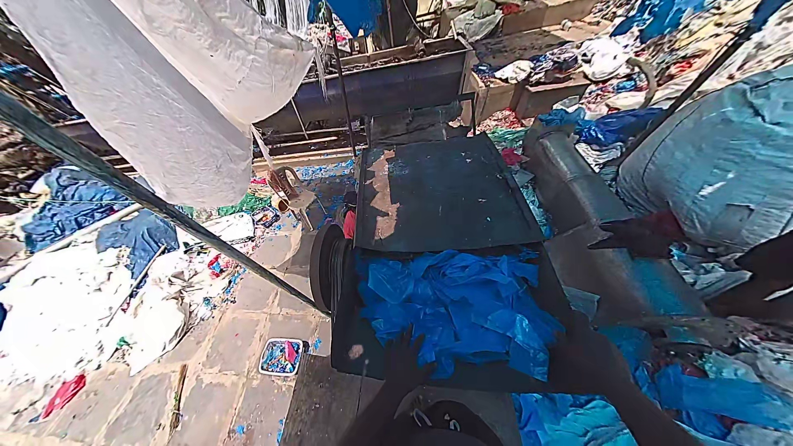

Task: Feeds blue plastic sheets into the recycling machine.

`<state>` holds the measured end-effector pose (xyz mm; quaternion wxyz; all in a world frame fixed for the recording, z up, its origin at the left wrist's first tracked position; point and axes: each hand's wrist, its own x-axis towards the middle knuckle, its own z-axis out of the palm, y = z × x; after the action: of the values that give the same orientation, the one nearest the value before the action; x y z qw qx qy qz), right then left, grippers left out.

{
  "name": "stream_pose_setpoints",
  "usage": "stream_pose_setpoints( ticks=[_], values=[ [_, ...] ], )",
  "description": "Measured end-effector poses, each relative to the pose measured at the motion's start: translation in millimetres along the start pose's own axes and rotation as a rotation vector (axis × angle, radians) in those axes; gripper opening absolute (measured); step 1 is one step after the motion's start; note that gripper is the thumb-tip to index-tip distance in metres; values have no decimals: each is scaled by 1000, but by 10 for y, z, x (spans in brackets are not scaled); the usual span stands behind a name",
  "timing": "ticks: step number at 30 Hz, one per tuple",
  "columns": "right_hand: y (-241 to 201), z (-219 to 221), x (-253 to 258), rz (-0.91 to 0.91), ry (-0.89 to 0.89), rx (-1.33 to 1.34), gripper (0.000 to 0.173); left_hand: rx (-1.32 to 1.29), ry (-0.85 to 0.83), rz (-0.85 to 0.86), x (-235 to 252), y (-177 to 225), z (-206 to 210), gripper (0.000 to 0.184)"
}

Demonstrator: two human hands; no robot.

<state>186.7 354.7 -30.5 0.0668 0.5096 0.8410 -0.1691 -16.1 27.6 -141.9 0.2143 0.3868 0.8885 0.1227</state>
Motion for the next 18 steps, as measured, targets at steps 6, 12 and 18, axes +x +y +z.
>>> stream_pose_setpoints(
  ticks=[6, 12, 18],
  values=[
    [0, -9, -1, -11, -7, 9, 59, -34, -51, -12, -123, 120, -252, 76],
    [-59, -75, -76, 4, -25, 26, 60, -2, 14, -2, -12, 26, -19, 78],
    [20, -35, -7, -49, 6, 20, 56, -22, -49, -17, -115, 124, -238, 76]
  ],
)
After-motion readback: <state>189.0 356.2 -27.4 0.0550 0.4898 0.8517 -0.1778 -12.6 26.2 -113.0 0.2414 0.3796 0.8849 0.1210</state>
